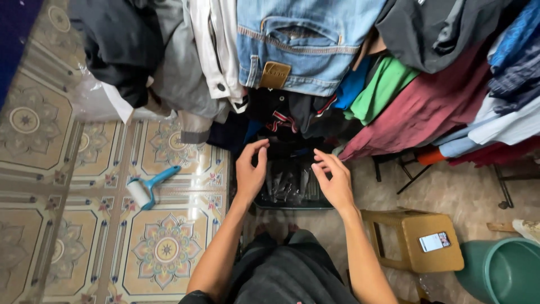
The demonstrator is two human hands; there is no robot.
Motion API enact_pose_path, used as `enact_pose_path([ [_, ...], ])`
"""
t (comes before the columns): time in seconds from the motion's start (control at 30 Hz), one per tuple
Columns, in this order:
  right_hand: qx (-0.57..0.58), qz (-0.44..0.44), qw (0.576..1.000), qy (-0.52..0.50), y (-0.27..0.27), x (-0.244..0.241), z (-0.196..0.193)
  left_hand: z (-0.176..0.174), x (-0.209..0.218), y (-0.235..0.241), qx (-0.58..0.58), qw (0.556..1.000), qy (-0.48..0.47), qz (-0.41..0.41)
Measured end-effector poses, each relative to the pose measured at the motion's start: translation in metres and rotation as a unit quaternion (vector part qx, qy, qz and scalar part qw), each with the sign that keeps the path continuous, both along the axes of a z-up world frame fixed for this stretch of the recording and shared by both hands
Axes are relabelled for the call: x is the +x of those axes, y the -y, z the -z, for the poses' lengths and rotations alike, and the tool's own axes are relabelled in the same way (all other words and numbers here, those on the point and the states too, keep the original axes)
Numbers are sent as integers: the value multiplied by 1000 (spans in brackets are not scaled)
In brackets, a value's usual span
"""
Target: Using a lint roller to remove lint and debris from various garments.
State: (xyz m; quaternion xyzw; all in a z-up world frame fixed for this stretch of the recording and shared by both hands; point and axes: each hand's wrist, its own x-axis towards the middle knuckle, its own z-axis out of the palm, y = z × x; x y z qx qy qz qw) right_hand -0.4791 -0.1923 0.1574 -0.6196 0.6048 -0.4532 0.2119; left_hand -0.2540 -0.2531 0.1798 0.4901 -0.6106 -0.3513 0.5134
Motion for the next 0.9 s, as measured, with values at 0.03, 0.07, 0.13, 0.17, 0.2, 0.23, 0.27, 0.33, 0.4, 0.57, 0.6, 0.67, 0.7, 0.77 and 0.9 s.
enact_pose_path([
  [0.03, -4, 2, 1000, -1, 4, 2, -12, -7, 0, 6, -4, 1000, -1, 2],
  [0.07, -37, 3, 999, -2, 8, 4, -25, -15, -1, 11, -24, 1000, -5, 0],
  [0.13, -73, 1, 997, -4, 15, 7, -53, -34, -4, 17, -46, 999, -10, -5],
  [0.17, -104, -5, 995, -6, 20, 10, -69, -46, -5, 19, -74, 997, -13, -8],
  [0.2, -134, -12, 991, -8, 24, 12, -84, -58, -7, 21, -102, 995, -16, -12],
  [0.23, -139, -18, 990, -10, 27, 15, -93, -64, -7, 21, -106, 994, -19, -18],
  [0.27, -161, -19, 987, -13, 30, 18, -102, -70, -8, 21, -123, 992, -18, -26],
  [0.33, -200, -29, 979, -15, 49, 20, -122, -86, -11, 33, -157, 987, -18, -43],
  [0.4, -231, -43, 972, -20, 58, 26, -133, -93, -10, 31, -181, 981, -17, -67],
  [0.57, -264, -93, 960, 3, 90, 52, -150, -116, 1, 42, -246, 961, 1, -126],
  [0.6, -268, -105, 958, 8, 94, 59, -153, -122, 4, 43, -265, 954, 6, -138],
  [0.67, -276, -125, 953, 13, 102, 75, -160, -128, 12, 46, -274, 948, 16, -163],
  [0.7, -282, -133, 950, 16, 105, 84, -164, -131, 17, 48, -281, 943, 24, -176],
  [0.77, -286, -148, 946, 24, 113, 99, -165, -138, 27, 46, -285, 938, 28, -195],
  [0.9, -312, -174, 934, 34, 125, 135, -178, -145, 57, 50, -307, 917, 61, -247],
])
